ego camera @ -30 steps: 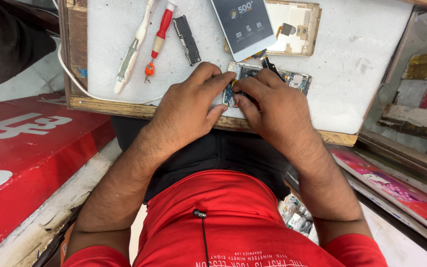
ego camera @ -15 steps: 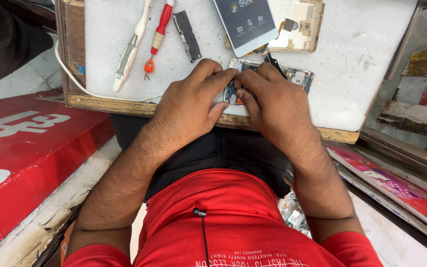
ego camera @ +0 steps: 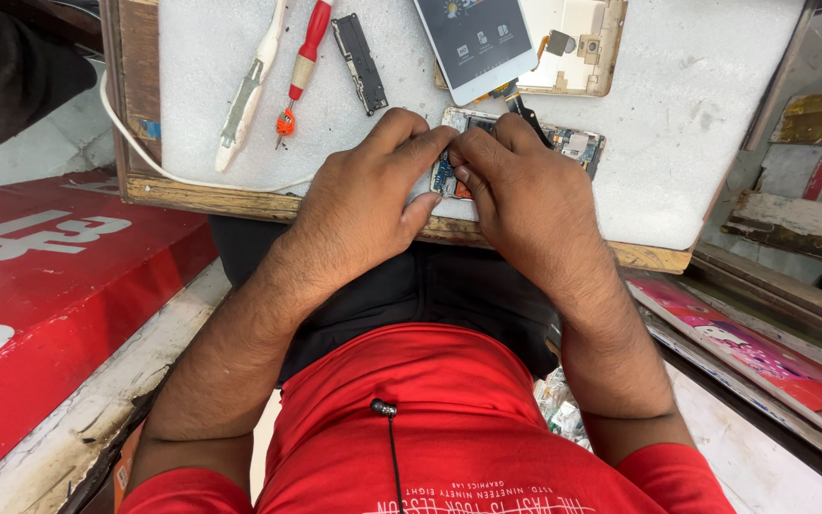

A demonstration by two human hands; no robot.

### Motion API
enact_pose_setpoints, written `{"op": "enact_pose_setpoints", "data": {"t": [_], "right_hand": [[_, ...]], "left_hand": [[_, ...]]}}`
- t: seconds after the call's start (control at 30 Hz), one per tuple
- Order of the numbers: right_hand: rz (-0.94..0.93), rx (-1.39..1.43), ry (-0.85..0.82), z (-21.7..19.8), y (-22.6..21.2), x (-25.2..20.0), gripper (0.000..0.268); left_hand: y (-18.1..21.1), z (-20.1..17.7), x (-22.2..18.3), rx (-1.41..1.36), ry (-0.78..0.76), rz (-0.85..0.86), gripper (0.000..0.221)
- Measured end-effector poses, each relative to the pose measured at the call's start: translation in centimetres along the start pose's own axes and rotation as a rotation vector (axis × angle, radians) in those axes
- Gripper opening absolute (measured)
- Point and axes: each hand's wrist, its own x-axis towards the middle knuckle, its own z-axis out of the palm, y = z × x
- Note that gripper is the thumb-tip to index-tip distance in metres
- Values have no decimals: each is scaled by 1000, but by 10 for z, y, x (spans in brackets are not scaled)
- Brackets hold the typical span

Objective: The person works on a disassembled smartphone placed on a white foam work surface. They use a red-handled screwdriver to remove a small component, then clean it with a white cotton swab. The person repeatedly connects and disconnects a white USB cable to the phone's charging port while handling the small component and other internal parts.

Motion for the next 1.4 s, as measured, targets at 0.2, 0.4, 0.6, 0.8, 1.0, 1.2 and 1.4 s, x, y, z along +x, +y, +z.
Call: {"op": "enact_pose_setpoints", "data": {"t": [0.2, 0.4, 0.6, 0.8, 1.0, 1.2, 1.4], "right_hand": [[-25, 4, 9, -2, -2, 2, 15], [-21, 41, -19, -7, 1, -1, 12], [-68, 147, -1, -12, 9, -6, 16], [-53, 166, 52, -6, 11, -13, 21], [-55, 172, 120, -4, 8, -18, 20], [43, 496, 142, 3, 6, -39, 19], [324, 1072, -72, 14, 23, -58, 14]], "left_hand": [[-1, 0, 0, 9, 3, 11, 61], [-1, 0, -1, 22, 2, 4, 62], [-1, -2, -1, -5, 34, 19, 61], [0, -3, -4, -41, 43, 11, 59], [4, -1, -11, -107, 126, -11, 60], [28, 14, -24, -354, 216, -93, 62], [43, 21, -33, -351, 277, 9, 55]]}}
